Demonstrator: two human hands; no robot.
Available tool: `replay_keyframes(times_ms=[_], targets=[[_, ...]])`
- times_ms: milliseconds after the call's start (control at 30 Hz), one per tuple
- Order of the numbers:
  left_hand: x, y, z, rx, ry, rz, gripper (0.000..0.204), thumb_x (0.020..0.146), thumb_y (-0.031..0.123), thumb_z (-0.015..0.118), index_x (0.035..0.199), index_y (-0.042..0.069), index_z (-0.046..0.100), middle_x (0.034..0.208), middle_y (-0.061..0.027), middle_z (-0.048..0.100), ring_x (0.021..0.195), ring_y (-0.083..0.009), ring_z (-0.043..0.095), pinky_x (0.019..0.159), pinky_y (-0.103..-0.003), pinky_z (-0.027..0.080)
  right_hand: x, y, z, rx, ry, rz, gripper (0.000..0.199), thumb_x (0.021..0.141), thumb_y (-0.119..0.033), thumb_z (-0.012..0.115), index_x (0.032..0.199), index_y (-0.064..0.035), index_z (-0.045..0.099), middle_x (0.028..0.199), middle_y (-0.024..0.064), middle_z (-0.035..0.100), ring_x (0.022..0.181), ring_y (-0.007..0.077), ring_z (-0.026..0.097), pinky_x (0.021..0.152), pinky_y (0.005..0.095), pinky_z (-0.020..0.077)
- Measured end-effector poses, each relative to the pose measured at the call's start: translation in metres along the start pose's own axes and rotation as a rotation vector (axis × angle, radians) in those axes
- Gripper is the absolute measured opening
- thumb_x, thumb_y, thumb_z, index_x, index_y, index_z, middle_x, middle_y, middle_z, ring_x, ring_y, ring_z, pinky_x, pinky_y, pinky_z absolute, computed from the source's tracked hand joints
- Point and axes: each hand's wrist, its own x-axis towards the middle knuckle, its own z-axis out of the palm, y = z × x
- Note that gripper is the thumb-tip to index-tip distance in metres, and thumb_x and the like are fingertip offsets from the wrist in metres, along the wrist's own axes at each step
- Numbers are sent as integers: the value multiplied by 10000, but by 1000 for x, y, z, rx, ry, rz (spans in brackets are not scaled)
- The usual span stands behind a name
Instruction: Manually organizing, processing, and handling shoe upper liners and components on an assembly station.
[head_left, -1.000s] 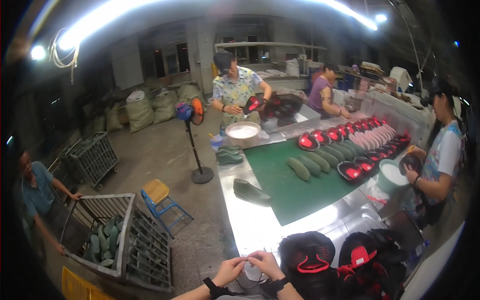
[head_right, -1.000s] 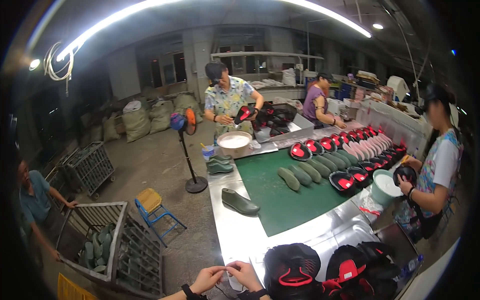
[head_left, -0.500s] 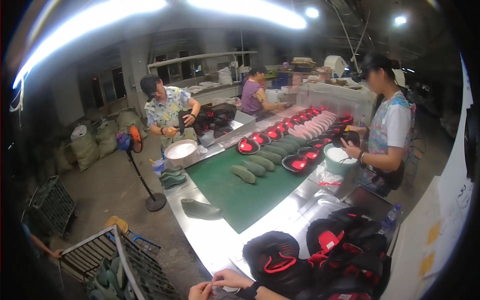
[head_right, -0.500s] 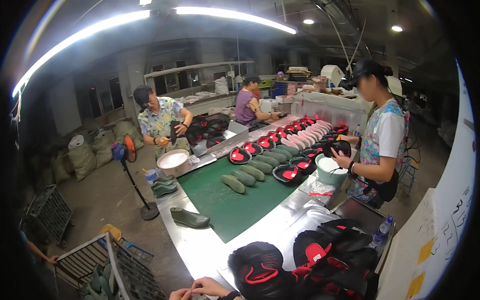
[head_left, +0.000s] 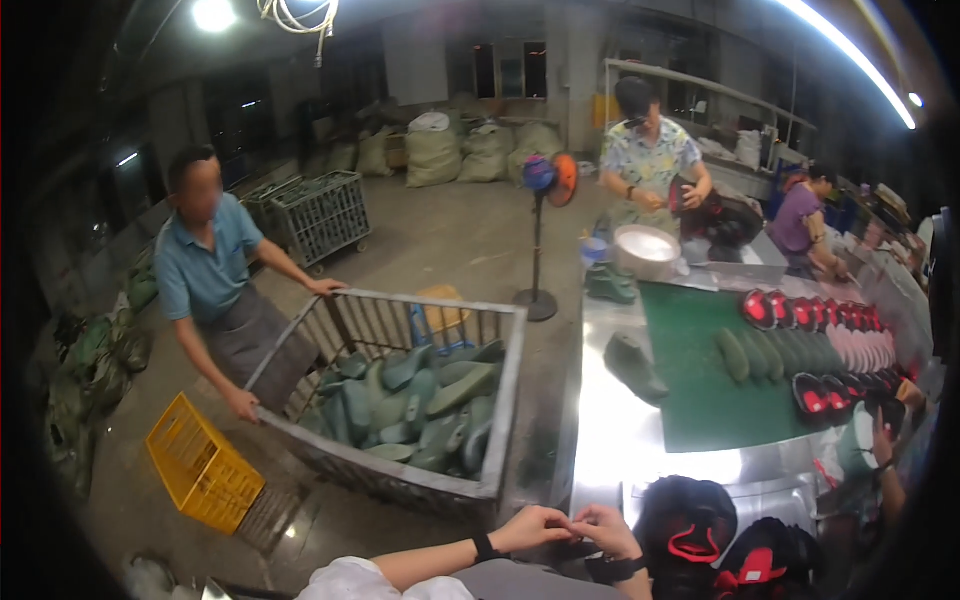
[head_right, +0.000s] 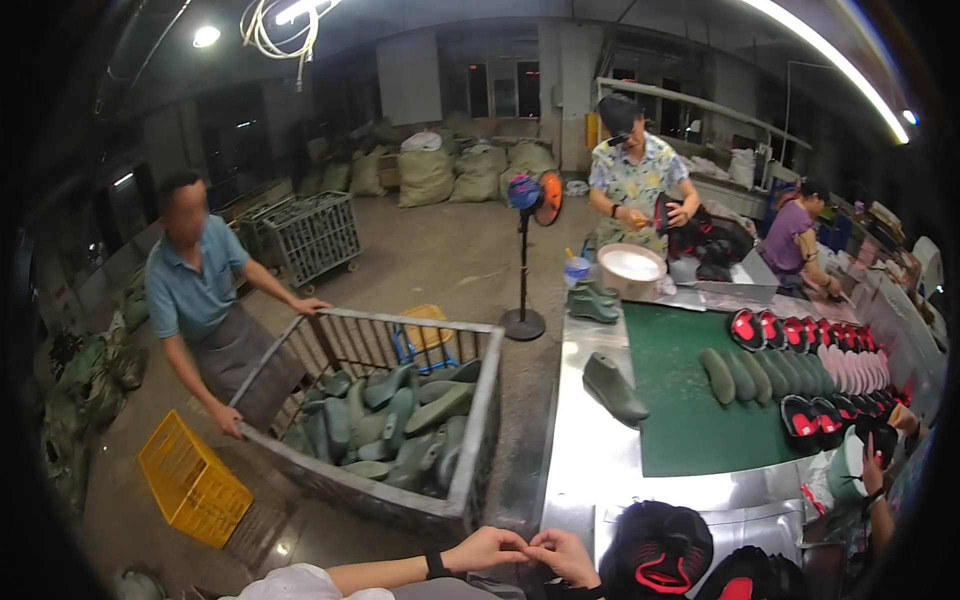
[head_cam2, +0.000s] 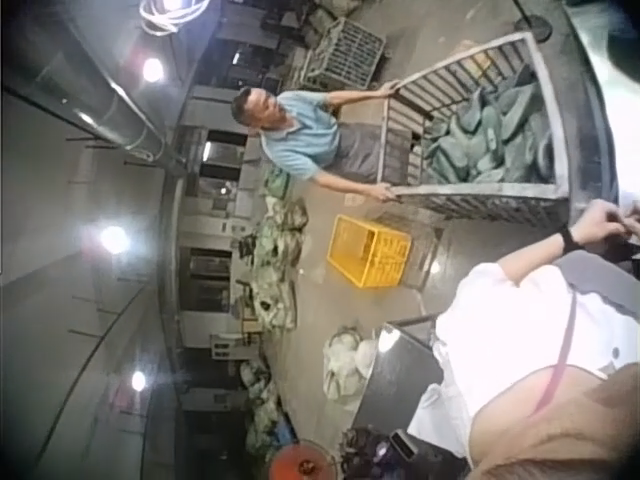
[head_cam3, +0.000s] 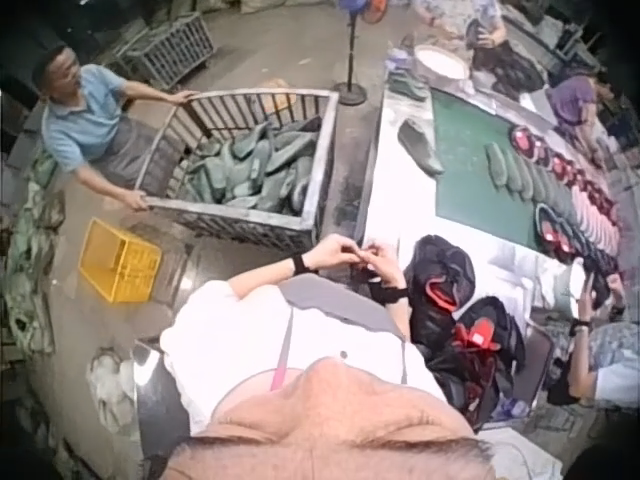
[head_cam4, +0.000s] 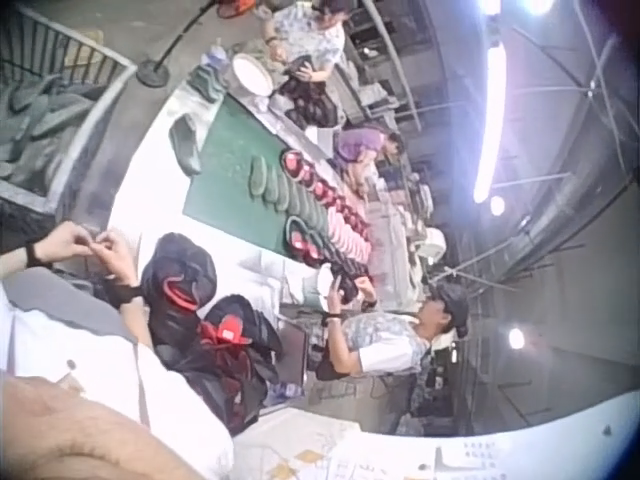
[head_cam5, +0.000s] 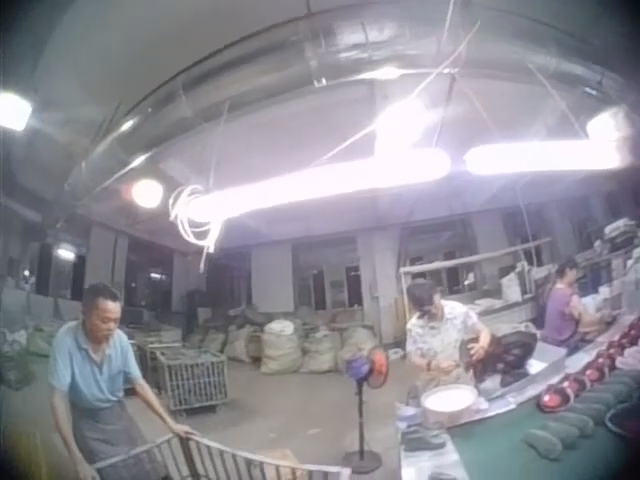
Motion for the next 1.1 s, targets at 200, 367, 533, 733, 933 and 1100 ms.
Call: replay_keyframes(times_ms=[200, 367, 533, 733, 933, 1100], targets=[[-21, 6, -27, 111, -58, -18, 238, 784, 218, 617, 919, 21, 620, 740, -70, 621, 661, -131, 563, 625, -263, 445, 7, -5, 30, 3, -51, 70, 104, 792, -47, 603, 782, 27, 530, 641, 81, 602, 563, 128, 587, 529, 217, 465], [-23, 17, -31, 141, -2, -14, 203, 788, 196, 614, 905, 30, 616, 730, -61, 614, 639, -127, 559, 602, -257, 438, 10, 3, 37, 170, -34, 98, 111, 804, -51, 591, 762, 14, 511, 601, 65, 564, 520, 130, 562, 502, 253, 486], [-30, 12, -44, 109, -22, -80, 155, 796, 144, 609, 890, 21, 610, 717, -39, 606, 642, -103, 552, 604, -236, 438, 15, 6, 50, 252, -58, 109, 136, 839, -118, 565, 794, 1, 516, 635, 39, 528, 521, 103, 518, 508, 233, 471], [-48, 12, -70, -260, -16, -89, 123, 835, 113, 566, 892, 7, 590, 771, -24, 599, 676, -76, 552, 596, -204, 444, 16, 5, 78, 274, -133, 140, 205, 883, -173, 500, 1036, -39, 525, 642, -15, 515, 529, 66, 480, 482, 189, 390], [-45, 2, -175, -626, 766, 120, 84, 863, 114, 517, 819, 74, 457, 671, -58, 558, 558, -109, 549, 467, -207, 461, 17, -3, 88, -75, 7, 284, 206, 865, -196, 511, 864, -36, 640, 616, -48, 509, 501, 22, 420, 441, 167, 322], [-89, -42, -285, -623, 1305, 236, 59, 885, 99, 478, 831, 86, 456, 674, -17, 511, 489, -67, 439, 432, -161, 352, -9, -52, 56, -474, 479, 59, 157, 806, -113, 551, 727, -11, 640, 550, -27, 506, 469, 35, 419, 434, 185, 327]])
